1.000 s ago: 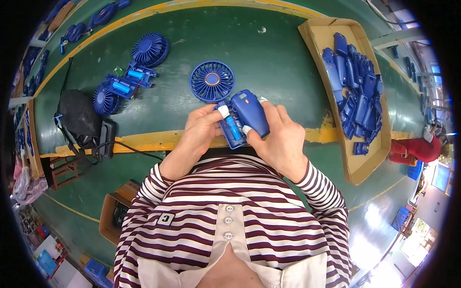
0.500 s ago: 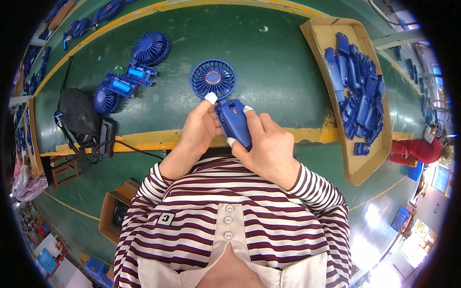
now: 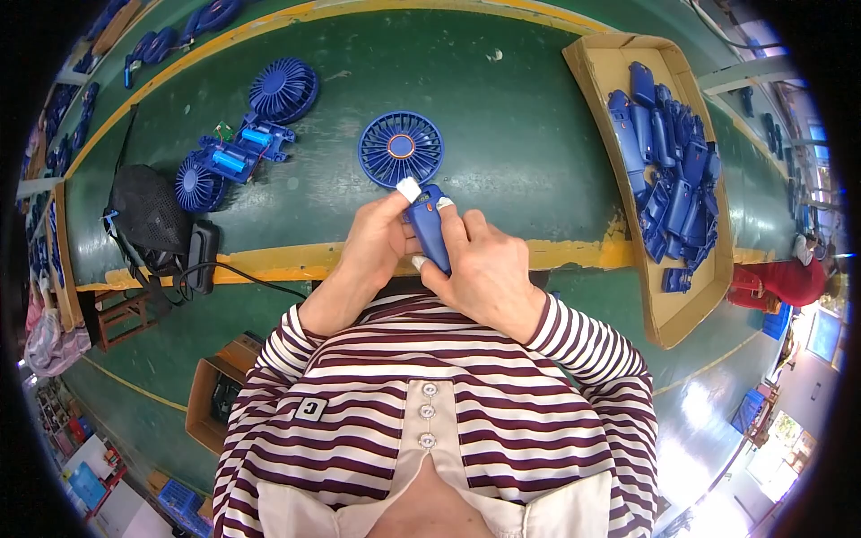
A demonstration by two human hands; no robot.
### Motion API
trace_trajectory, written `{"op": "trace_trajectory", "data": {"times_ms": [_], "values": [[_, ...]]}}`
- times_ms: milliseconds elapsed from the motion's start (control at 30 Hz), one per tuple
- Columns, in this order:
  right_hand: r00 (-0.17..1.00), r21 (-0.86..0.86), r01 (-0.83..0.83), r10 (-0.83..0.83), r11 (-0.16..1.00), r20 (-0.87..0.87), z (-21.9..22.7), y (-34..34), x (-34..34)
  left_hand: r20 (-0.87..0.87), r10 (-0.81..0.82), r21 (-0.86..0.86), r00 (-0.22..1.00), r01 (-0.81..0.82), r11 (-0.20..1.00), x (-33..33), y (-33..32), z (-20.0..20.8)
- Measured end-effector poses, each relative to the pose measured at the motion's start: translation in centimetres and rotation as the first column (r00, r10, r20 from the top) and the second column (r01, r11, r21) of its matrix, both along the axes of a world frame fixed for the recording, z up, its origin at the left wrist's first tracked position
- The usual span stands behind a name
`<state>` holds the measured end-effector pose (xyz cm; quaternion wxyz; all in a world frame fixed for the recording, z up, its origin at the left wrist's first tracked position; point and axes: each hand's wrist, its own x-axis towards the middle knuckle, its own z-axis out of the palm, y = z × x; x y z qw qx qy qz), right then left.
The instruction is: The person assembles portable fans by installing circuit boards and batteries into the fan casings, attaching back covers onto the handles by hand, testing the fans, and placing the assembled units onto a conveyor belt.
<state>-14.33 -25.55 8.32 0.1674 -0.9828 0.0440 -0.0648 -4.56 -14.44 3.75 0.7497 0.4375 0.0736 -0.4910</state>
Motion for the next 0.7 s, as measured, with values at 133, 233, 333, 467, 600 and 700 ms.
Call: {"op": "trace_trajectory", "data": {"times_ms": [133,233,333,467,600,700], "values": [[1.000,-0.023,-0.006,0.005,1.000,-0.019,-0.09,-0.03,-0.04,0.028,0.011,0.025,1.000,-0.012,1.000,-0.19,-0.23,-0.17],[1.000,-0.038,-0.026,0.026,0.999,-0.007,-0.18,-0.13,-0.08,0.009,0.008,0.048,1.000,-0.008,0.999,-0.12,-0.37,-0.08],[0.999,-0.045,-0.048,0.048,0.998,-0.002,-0.24,-0.28,-0.09,0.016,0.004,0.066,1.000,-0.005,0.998,-0.10,-0.39,-0.08],[0.998,-0.051,-0.068,0.068,0.996,0.001,-0.32,-0.48,-0.15,0.014,-0.001,0.084,1.000,0.000,0.996,-0.03,-0.43,-0.14],[0.998,-0.019,-0.065,0.066,0.998,0.022,-0.39,-0.73,-0.16,-0.003,0.012,0.090,1.000,-0.011,0.996,0.05,-0.39,0.28],[0.991,0.272,0.065,-0.094,0.960,0.093,-0.90,-0.96,-0.13,0.055,0.063,0.042,0.997,-0.065,0.997,-0.08,-0.30,0.53]]}}
